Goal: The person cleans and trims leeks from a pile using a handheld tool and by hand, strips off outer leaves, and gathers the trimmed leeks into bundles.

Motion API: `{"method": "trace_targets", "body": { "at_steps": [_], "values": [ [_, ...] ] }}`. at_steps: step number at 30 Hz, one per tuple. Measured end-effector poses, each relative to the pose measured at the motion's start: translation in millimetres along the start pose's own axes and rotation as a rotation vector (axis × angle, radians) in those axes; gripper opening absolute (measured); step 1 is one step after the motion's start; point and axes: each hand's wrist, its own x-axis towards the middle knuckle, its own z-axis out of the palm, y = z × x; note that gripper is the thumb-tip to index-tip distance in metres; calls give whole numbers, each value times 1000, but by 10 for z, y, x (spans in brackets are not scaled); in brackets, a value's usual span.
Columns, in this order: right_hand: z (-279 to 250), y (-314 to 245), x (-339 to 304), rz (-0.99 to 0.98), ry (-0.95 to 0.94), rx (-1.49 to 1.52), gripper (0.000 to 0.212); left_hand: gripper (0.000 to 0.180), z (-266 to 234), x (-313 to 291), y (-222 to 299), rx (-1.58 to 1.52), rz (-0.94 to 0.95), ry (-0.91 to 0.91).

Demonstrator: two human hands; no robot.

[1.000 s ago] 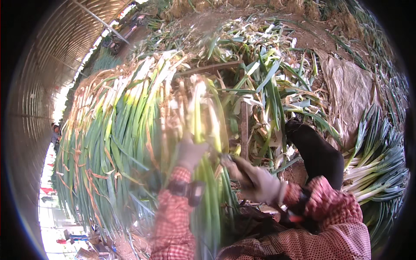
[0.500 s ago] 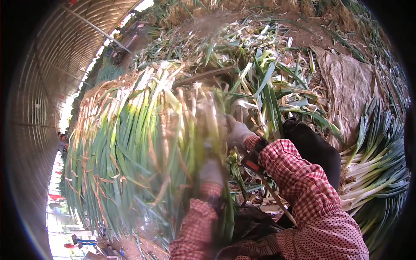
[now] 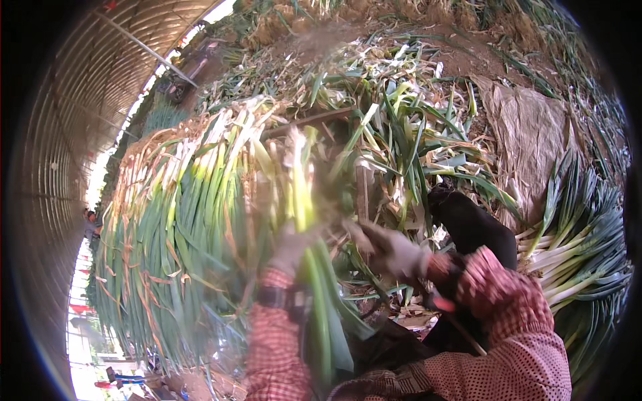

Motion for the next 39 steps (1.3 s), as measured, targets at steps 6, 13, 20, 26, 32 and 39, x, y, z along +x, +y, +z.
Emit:
{"method": "trace_targets", "body": {
  "at_steps": [6,13,20,26,32,39],
  "values": [
    [-266,111,-411,189,135,93,92,41,411,162,382,-342,-96,-321],
    [-281,34,-472,227,152,-134,95,72,981,8,-246,343,133,-272],
    [-516,-160,85,447,136,-276,88,63,1423,-584,142,882,202,-170],
    [-229,-431,-305,303,-260,-319,91,35,732,-825,306,1048,403,-169],
    [-58,-412,45,347,-181,-361,85,20,481,-524,217,883,129,94],
    [-369,-182,1019,472,-37,-453,77,42,485,-342,331,793,-136,-30]
  ]
}}
